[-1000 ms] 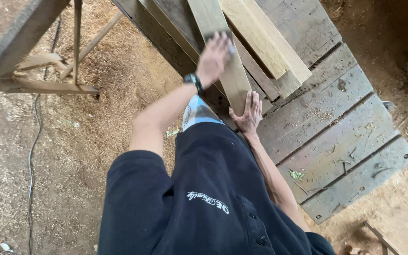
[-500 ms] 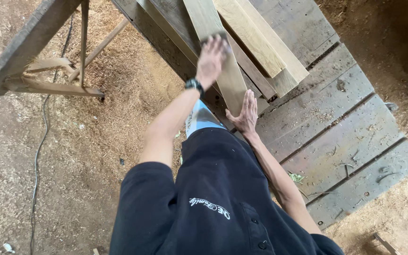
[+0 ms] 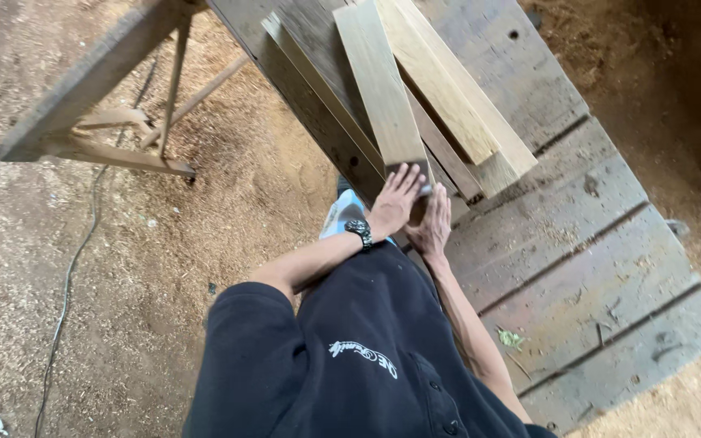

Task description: The person sands several pieces of wood by hand using a piece of sandpaper while working on a wooden table in a workshop environment.

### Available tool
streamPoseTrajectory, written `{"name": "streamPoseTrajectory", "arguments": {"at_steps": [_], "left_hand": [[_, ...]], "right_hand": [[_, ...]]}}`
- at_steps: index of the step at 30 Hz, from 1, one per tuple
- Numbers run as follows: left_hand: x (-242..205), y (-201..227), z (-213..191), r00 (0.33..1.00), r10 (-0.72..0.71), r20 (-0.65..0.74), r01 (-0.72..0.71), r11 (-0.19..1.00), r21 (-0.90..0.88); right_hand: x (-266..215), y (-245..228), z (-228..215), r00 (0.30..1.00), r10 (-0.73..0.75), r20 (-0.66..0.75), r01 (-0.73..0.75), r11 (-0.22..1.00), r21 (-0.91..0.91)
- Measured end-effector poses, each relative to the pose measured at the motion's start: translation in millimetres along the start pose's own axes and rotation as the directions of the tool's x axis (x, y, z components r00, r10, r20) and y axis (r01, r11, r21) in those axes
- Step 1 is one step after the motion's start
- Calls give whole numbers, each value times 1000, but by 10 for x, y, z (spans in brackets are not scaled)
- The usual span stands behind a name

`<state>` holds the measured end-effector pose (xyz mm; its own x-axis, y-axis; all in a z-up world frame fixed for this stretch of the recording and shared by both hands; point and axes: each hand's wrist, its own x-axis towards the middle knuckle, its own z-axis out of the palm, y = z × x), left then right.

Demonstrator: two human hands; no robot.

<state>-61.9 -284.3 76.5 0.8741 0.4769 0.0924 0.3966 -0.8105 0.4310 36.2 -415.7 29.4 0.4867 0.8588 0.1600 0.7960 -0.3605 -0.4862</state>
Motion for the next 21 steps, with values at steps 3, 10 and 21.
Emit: {"name": "streamPoseTrajectory", "arguments": {"at_steps": [3,10,21], "left_hand": [[169,-254,27,999,44,4,-45,998,44],[1822,-1663,-7,972,-154,-176,187,963,192],[965,-841,-219,999,-19,-27,15,986,-163]], "right_hand": [[25,-117,-98,997,58,50,-53,995,-85],[89,-283,-250,998,52,-36,-52,999,-7],[255,-413,-291,998,55,-17,-57,990,-128]]}}
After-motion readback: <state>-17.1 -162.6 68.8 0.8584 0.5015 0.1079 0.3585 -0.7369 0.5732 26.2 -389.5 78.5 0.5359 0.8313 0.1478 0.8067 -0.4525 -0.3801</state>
